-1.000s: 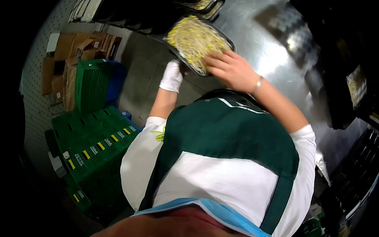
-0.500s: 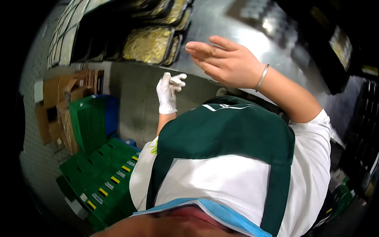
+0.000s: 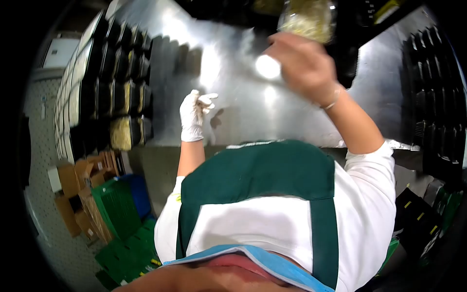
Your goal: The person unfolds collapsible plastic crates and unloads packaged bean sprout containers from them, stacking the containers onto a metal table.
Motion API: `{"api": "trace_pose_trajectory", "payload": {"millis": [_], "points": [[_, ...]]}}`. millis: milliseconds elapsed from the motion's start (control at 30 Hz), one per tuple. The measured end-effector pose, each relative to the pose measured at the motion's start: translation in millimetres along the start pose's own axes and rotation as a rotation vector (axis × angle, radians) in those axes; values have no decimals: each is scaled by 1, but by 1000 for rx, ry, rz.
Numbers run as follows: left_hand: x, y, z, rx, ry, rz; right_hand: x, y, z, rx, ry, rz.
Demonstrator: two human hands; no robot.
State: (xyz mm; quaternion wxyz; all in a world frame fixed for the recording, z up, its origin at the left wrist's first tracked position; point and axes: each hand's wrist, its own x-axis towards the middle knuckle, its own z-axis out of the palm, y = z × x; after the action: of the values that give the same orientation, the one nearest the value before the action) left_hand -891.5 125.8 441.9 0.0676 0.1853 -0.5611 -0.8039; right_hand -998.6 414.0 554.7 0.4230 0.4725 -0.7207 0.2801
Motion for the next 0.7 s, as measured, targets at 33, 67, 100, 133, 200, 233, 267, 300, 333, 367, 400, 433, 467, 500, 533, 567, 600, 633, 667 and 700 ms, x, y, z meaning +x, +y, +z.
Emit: {"api": "trace_pose_trajectory", "payload": {"millis": [33, 67, 100, 133, 200, 233, 267, 300, 333, 367, 400, 433, 467, 500, 533, 567, 600, 633, 667, 700], "points": [[14, -6, 9, 10, -2, 38, -20, 44, -19, -286, 157, 233], [29, -8, 13, 49, 17, 22, -26, 78, -48, -444, 169, 324], [43, -11, 20, 22, 58, 68, -55, 121, -61, -325, 344, 719], [57, -7, 26, 28, 21, 107, -72, 157, -80, -139, 403, 924], [93, 9, 38, 98, 165, 155, -110, 232, -88, -542, 310, 917], [107, 27, 48, 88, 203, 172, -109, 245, -86, -686, 294, 937], [118, 43, 60, 82, 216, 211, -111, 255, -84, -313, 277, 994], [146, 51, 52, 222, 246, 277, -106, 258, -80, 66, 248, 1026], [163, 67, 61, 336, 298, 275, -113, 259, -68, 0, 332, 1019], [182, 73, 62, 456, 365, 325, -110, 253, -57, 75, 528, 974], [187, 85, 75, 564, 365, 276, -113, 258, -61, 112, 502, 1039], [199, 86, 79, 671, 408, 329, -110, 259, -65, 154, 468, 1103], [205, 81, 81, 648, 380, 330, -108, 255, -67, 281, 543, 1080], [208, 74, 96, 627, 345, 336, -110, 250, -71, 382, 622, 1138], [199, 70, 120, 619, 174, 247, -119, 246, -77, 317, 598, 1149], [172, 64, 153, 608, 5, 146, -120, 233, -77, 467, 746, 1057], [154, 52, 183, 672, -148, 98, -125, 226, -82, 502, 773, 1003], [140, 36, 206, 655, -241, 21, -131, 224, -89, 532, 795, 953], [128, 30, 235, 777, -328, 125, -140, 229, -98, 535, 785, 996], [119, 26, 259, 889, -422, 245, -147, 238, -106, 532, 778, 1027]]}}
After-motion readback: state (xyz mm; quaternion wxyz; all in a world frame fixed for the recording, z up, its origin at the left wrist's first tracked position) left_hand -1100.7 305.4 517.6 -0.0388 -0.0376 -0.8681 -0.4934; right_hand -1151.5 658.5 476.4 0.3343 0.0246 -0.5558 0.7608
